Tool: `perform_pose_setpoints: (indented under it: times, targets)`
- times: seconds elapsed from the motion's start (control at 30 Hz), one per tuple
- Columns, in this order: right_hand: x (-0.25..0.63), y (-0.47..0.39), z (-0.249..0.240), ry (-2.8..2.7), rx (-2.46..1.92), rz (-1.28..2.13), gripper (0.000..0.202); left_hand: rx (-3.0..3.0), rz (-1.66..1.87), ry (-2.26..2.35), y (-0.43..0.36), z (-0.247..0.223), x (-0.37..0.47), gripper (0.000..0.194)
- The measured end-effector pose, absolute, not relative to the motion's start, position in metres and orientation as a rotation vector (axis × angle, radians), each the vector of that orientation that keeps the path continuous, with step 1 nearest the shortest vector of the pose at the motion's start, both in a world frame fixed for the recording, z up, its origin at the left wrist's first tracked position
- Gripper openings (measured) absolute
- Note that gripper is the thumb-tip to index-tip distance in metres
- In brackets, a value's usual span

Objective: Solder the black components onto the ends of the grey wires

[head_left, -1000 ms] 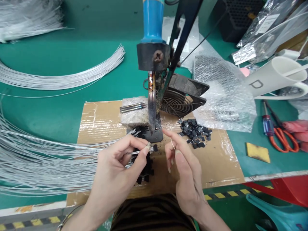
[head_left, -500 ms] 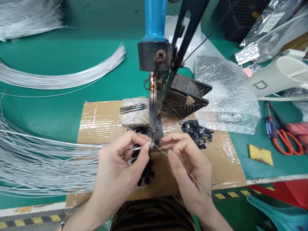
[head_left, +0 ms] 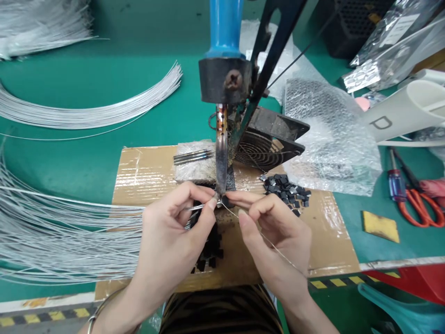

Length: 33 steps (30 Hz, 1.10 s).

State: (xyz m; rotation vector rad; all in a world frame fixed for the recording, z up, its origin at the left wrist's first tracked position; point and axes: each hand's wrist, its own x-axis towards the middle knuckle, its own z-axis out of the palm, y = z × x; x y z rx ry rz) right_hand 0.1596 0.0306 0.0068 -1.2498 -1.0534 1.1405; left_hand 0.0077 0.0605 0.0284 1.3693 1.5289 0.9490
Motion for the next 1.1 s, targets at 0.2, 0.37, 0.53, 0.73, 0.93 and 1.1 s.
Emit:
perform_pose_setpoints:
  times: [0.2,0.37,0.53,0.73,0.93,1.1]
  targets:
    - [0.1578,0.0344,0.0076,-1.038,-1.229,1.133,0.022,1.345,0.98,1.54,0.0606,0.0272,0.0068,0.01]
    - [0.1577,0.0354,0.0108,-1.032,-1.237,1.13,0.023,1.351,1.002,1.543,0.0614,0.0298,0.0074,0.01]
    - [0.1579,0.0357,0.0119,-1.045,-1.236,1.123,0.022,1.35,1.023,1.541,0.0617,0.0308,0.0074,0.012]
    - [0.1578,0.035,0.0118,-1.038,-1.24,1.131,0.021,1.351,1.024,1.535,0.0617,0.0304,0.0073,0.011]
    - [0.1576,0.0346,0.0116,-1.03,-1.22,1.139,0.021,1.376,1.028,1.527,0.0611,0.0304,0.0075,0.012]
    - [0.1577,0.0353,0.0118,-1.039,-1.238,1.131,0.022,1.369,1.022,1.543,0.0613,0.0299,0.007,0.012]
